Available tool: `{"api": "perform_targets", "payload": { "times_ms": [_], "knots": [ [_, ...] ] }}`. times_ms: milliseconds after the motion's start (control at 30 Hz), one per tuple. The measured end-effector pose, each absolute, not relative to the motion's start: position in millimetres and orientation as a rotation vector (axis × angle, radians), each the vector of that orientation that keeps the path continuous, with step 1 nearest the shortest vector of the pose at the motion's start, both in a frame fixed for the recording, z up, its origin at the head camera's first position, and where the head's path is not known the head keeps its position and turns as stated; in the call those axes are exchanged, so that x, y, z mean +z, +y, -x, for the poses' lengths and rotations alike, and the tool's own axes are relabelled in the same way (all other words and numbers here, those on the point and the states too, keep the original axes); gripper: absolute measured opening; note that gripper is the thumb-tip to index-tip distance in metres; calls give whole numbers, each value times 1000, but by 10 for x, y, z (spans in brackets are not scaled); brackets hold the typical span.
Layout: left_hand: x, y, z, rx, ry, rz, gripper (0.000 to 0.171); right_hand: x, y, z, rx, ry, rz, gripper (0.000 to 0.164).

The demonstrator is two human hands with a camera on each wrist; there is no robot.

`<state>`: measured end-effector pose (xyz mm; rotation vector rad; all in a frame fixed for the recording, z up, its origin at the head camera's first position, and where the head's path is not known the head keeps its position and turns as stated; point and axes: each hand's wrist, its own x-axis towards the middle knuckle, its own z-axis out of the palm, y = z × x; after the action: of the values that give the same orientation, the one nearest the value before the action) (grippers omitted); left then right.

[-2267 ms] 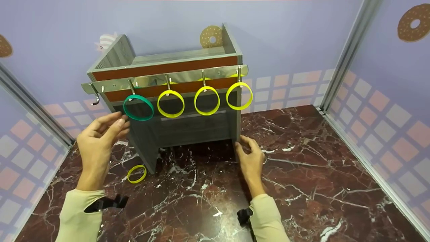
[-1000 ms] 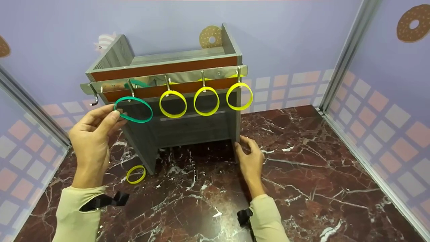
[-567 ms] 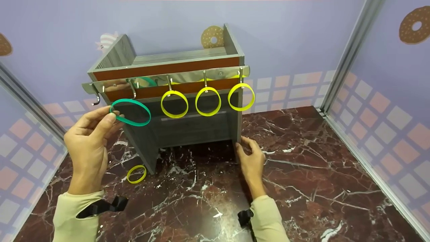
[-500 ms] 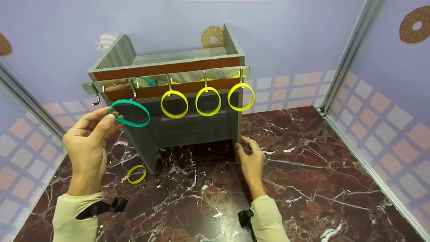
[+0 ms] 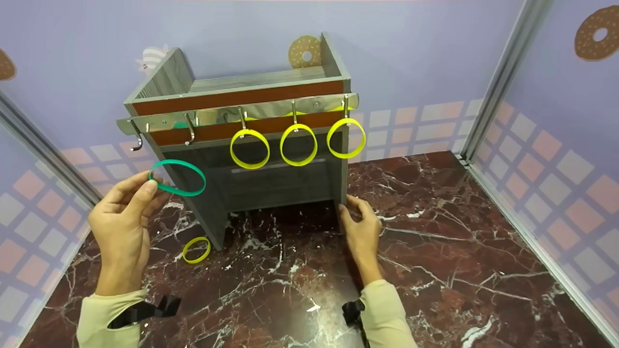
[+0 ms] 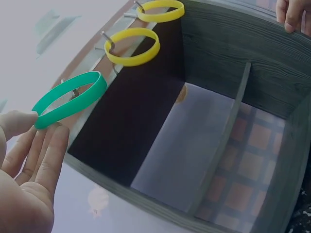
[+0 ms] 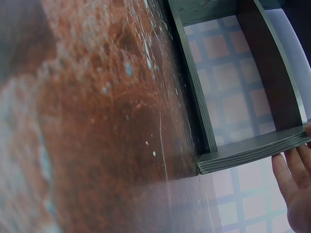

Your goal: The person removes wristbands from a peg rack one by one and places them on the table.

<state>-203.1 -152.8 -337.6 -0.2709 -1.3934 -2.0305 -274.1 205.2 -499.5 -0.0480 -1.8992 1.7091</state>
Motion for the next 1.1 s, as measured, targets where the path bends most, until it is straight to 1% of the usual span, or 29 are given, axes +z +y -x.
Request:
{"api": "perform_targets", "payload": {
  "times_ms": [267,567,767,867,967,1100],
  "knots": [
    [-3587,-1647,2022,-2055,-1385,196,16,-5005,2061,2738,1666,-1931,18,28],
    [-3827,-1786,2022,-2068,-1386,92,15,-4992,2058,2727,1680,-1917,-6,24],
    [-3968,-1891,2032,-2074,-1368,11,16,-4987,2054,2729,1694,-1913,17,26],
    [-4026,-1937,2042,-2079,-1349,-24,17,-4945,2030,2707,1680,-1914,28,25],
    [-4081,-1978,2048,-2082,-1346,-52,17,-4801,1972,2607,1659,-1923,29,24],
    [-4142,-2027,2034,-2078,-1369,-96,17,-4833,1984,2625,1653,-1928,17,25]
  ]
}}
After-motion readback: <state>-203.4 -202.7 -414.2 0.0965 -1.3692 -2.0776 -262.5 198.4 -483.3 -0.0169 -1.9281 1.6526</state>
